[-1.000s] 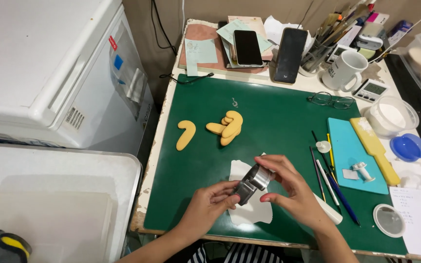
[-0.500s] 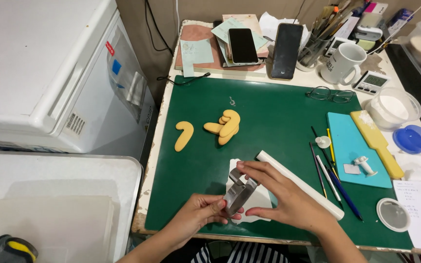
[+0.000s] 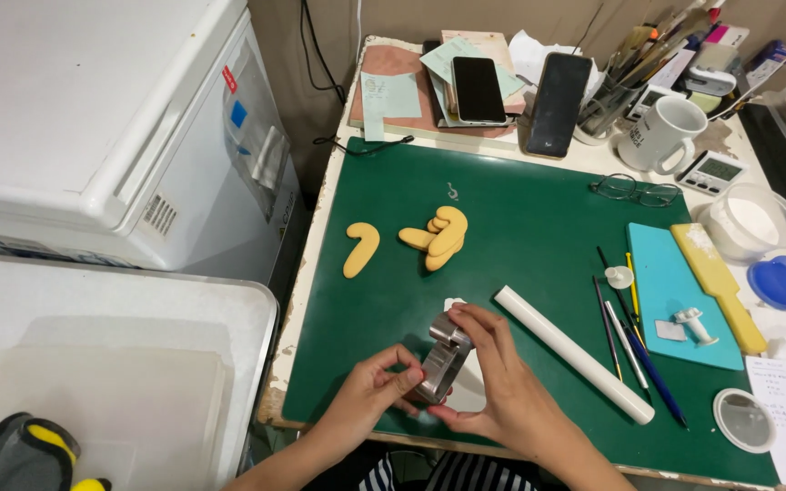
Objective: Rolling out yellow dough, cutting it into a specific shape with a metal cutter, and then painting details on the shape with a brush.
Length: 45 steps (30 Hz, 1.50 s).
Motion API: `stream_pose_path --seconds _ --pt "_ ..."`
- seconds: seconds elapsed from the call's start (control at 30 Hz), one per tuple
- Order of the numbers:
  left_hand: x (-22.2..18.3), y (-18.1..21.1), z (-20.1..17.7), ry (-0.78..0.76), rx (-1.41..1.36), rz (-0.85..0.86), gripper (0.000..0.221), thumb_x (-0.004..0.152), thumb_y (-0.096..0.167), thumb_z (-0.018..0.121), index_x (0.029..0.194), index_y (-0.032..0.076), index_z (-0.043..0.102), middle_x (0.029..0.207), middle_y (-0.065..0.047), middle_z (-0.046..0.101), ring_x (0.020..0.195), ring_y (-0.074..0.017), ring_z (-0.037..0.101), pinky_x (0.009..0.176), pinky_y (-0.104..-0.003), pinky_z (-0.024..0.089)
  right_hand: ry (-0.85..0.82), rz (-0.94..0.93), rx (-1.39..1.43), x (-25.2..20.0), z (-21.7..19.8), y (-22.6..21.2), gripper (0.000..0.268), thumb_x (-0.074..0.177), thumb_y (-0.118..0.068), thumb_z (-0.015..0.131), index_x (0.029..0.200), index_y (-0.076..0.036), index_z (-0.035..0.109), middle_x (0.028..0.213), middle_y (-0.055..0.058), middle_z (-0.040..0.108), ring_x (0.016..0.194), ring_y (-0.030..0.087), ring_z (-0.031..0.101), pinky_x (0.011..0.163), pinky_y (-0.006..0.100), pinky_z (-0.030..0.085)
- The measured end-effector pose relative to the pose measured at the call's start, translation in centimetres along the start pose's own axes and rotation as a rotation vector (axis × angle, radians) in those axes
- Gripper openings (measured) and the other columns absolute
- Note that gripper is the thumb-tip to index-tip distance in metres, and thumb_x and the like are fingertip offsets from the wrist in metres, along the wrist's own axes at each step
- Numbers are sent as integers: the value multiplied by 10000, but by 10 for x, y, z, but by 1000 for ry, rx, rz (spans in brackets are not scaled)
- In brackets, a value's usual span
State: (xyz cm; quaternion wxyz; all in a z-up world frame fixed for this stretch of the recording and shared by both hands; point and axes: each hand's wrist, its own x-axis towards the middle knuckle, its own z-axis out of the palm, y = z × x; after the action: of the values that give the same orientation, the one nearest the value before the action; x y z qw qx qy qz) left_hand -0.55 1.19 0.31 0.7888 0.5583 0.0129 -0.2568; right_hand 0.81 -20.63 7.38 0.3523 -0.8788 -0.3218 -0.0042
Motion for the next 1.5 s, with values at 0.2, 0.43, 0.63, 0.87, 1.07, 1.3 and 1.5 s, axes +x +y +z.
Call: stream_pose_path --seconds 0.2,0.43,0.63,0.87,1.07,1.3,1.5 --pt "-11 11 0 61 127 34 253 958 313 683 902 82 598 820 -97 739 784 -179 762 680 -293 668 37 -62 12 0 17 6 1027 785 -286 907 1563 -43 282 1476 196 366 1436 371 423 1092 436 484" --pt "-23 42 -11 146 507 79 210 1022 238 622 853 127 681 800 17 736 781 -99 745 688 -263 628 -3 9 -37 1 -1 12 1044 763 -389 891 1572 -98 298 1447 169 385 1367 343 484 950 420 577" --pt "-32 62 -72 655 1539 507 335 1065 399 541 808 191 593 421 56 414 335 -98 369 337 -276 286 -174 262 -256 2 -32 33 1096 746 -390 915 1603 -179 266 1462 107 418 1054 279 636 705 388 564" --pt "-14 62 -55 700 1703 569 824 956 280 637 1653 169 212 1674 -179 278 1513 -395 317 1137 -543 347 -178 67 -308 2 -16 55 1073 772 -375 904 1607 -104 287 1379 186 460 1213 343 513 926 415 513" --pt "15 48 -17 351 1795 750 976 861 604 716 1610 126 312 1672 -97 300 1528 -300 317 1158 -532 317 -183 6 -263 8 -16 47 1045 772 -294 899 1586 -50 292 1418 172 462 1225 332 478 1019 442 440" --pt "52 38 -7 45 1587 772 1004 807 688 754 1548 107 405 1658 -83 311 1521 -319 294 1153 -663 219 -219 78 -153 8 -19 45 999 791 -258 891 1585 -88 307 1454 137 453 1268 314 465 1036 433 421" --pt "65 31 -3 -2 1551 792 1001 787 713 746 1512 94 442 1653 -90 314 1537 -313 265 1168 -675 189 -212 77 -133 6 -18 46 996 812 -276 882 1597 -118 291 1467 133 436 1276 318 452 1048 453 419"
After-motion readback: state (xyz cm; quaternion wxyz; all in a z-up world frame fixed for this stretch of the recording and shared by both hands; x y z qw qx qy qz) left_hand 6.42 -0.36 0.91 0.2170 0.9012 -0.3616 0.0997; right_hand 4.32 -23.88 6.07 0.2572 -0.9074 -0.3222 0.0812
